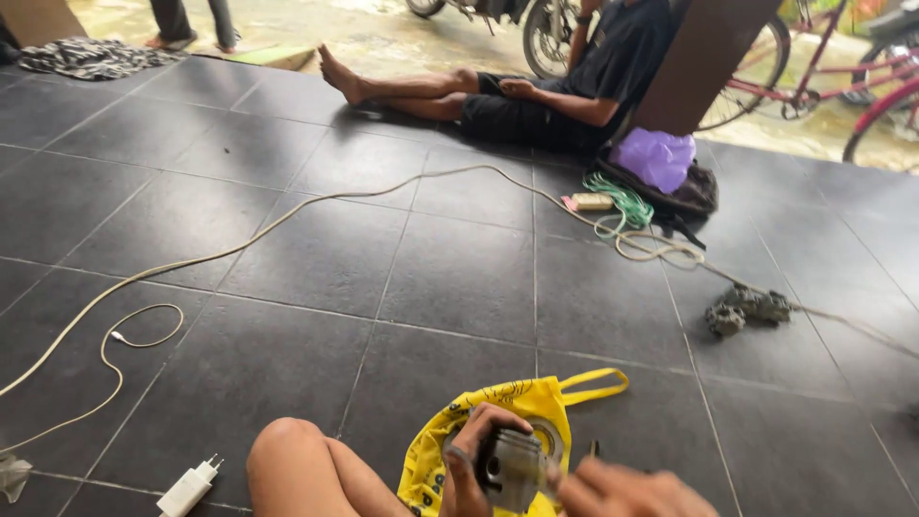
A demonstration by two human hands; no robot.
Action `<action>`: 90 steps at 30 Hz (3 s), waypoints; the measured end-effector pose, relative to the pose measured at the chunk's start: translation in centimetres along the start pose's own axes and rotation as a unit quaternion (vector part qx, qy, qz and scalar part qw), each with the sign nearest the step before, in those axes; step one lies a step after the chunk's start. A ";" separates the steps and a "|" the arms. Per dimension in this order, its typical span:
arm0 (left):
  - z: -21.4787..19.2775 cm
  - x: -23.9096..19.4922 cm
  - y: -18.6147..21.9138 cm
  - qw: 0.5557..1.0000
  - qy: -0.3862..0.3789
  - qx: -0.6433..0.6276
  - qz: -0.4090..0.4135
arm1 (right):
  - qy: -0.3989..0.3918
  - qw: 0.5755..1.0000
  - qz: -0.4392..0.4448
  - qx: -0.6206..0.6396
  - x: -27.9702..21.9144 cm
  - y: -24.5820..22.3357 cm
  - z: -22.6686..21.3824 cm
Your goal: The person sits on the floor and uses a small brush to clean a cylindrical metal part, scrubbing its surface and grooves. They rotate the part to access different areas and continue scrubbing with the brush.
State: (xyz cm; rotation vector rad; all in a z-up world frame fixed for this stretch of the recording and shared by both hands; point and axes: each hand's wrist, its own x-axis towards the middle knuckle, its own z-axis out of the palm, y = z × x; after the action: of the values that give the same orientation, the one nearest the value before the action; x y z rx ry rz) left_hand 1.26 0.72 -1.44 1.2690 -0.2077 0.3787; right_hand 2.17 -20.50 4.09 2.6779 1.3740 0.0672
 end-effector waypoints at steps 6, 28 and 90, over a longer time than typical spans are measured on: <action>-0.4 0.2 0.6 0.999 0.026 0.033 0.011 | -0.018 0.971 0.234 0.044 1.4 -3.1 -5.4; -0.1 -0.5 -0.9 0.998 0.007 -0.018 -0.055 | -0.083 0.959 0.209 0.172 2.6 0.4 -5.6; -5.4 2.1 -3.1 0.885 0.210 -0.272 -0.314 | -0.014 0.870 0.408 0.278 1.0 7.3 -2.3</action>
State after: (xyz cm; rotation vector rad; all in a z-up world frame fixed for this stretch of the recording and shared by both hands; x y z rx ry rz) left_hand 4.06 5.46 -4.98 0.6162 0.4431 0.0139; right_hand 8.43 -23.70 7.35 3.5097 0.1404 -0.3348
